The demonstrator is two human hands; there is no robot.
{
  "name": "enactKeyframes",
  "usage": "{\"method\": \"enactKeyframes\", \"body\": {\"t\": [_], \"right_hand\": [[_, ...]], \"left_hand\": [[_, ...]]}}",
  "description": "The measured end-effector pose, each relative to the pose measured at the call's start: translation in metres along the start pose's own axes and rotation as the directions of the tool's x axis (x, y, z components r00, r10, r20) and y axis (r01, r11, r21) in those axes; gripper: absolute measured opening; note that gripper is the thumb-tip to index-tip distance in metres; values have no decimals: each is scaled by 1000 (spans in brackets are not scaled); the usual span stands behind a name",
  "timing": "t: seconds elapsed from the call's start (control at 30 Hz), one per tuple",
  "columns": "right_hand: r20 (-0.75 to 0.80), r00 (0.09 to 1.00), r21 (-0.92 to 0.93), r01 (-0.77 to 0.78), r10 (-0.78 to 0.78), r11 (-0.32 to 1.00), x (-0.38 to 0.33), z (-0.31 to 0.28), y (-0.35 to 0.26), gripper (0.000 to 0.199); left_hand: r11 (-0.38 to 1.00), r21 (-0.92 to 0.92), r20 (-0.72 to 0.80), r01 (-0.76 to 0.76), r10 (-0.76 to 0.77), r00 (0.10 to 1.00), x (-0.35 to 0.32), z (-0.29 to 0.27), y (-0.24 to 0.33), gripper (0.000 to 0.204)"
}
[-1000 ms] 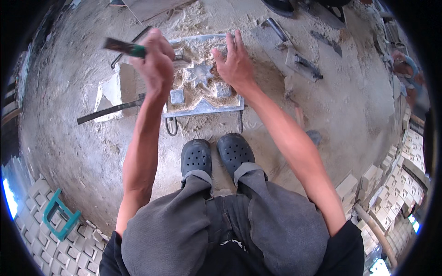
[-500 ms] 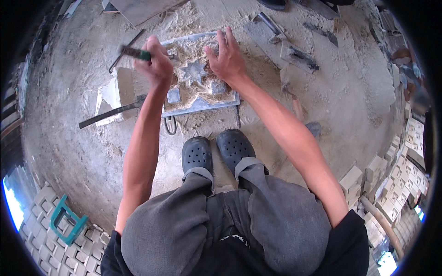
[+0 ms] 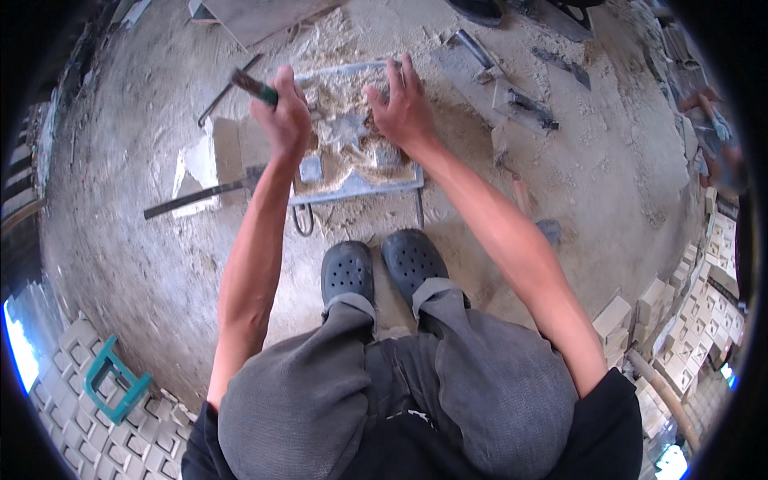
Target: The person uses a chisel and a hammer to remove excess material from a square-shaped concrete mold on the floor.
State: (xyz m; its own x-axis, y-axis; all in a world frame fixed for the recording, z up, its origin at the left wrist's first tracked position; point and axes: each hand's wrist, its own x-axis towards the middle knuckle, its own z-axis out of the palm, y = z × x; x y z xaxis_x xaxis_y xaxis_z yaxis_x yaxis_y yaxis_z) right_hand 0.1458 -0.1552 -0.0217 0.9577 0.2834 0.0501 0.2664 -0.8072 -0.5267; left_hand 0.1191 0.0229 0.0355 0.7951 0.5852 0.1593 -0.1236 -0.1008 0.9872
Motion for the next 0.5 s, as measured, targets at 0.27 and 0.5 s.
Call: {"method": "enactKeyframes", "body": {"t": [0.27, 0.5], "right_hand": [[-27, 1000, -6, 2, -2, 1000, 2, 4, 6, 73], [4, 1000, -15, -7, 7, 1000, -1, 0, 6, 74]], "left_hand": [[957, -283, 505, -71, 212, 837, -15, -30, 12, 44], [935, -352, 193, 34, 37, 980, 13, -34, 22, 43]]}}
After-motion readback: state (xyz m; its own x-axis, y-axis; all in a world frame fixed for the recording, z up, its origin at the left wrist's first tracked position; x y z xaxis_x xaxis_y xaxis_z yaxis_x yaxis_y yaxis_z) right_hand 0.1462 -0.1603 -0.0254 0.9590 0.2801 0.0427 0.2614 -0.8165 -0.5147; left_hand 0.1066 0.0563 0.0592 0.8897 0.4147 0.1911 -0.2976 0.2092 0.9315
